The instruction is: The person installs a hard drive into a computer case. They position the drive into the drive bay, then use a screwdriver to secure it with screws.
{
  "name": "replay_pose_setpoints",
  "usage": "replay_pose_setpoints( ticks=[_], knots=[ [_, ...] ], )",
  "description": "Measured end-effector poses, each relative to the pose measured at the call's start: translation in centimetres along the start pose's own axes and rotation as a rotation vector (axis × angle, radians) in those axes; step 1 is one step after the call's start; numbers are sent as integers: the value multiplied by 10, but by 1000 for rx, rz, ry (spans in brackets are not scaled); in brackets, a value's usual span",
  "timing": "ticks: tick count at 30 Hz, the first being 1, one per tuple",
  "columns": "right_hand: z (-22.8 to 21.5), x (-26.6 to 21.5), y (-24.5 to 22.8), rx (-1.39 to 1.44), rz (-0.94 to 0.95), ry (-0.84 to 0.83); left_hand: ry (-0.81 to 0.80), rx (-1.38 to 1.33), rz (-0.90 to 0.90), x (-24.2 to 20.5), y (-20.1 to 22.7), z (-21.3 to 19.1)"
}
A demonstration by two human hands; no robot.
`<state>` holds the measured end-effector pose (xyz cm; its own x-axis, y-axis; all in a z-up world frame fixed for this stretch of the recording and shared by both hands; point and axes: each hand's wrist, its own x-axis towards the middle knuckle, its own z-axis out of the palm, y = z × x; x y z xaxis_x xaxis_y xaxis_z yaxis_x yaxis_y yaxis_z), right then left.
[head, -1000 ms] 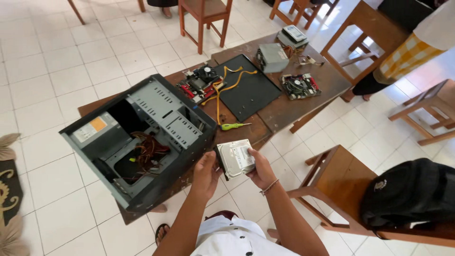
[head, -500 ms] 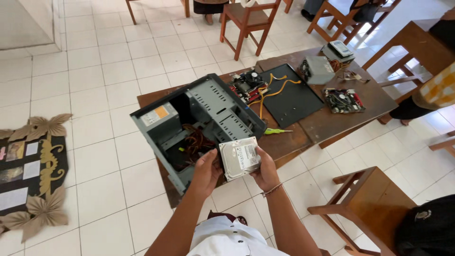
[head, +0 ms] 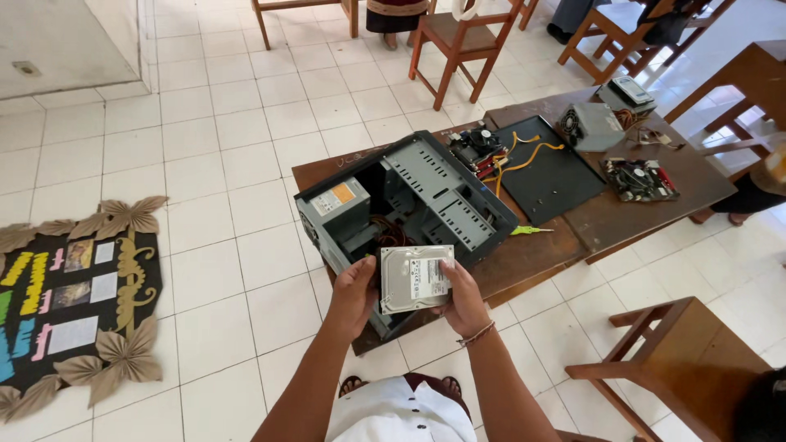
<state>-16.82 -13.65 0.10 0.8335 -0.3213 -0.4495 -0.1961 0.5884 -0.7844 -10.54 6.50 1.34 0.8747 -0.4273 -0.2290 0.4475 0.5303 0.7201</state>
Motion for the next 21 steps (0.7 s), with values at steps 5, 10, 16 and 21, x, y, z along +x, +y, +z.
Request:
replay_pose_setpoints(
  ticks=[5, 10, 16, 21],
  knots=[
    [-1, 0, 7, 1, -27, 56, -33, 195, 39, -2, 9, -15],
    [-13, 5, 0, 14, -30, 100, -3, 288, 32, 13, -3, -14],
    [-7, -1, -27, -16, -44, 64, 35, 352, 25, 25, -6, 0],
    [-22, 22, -38, 6, -135, -56, -119, 249, 74, 45, 0, 18]
  ],
)
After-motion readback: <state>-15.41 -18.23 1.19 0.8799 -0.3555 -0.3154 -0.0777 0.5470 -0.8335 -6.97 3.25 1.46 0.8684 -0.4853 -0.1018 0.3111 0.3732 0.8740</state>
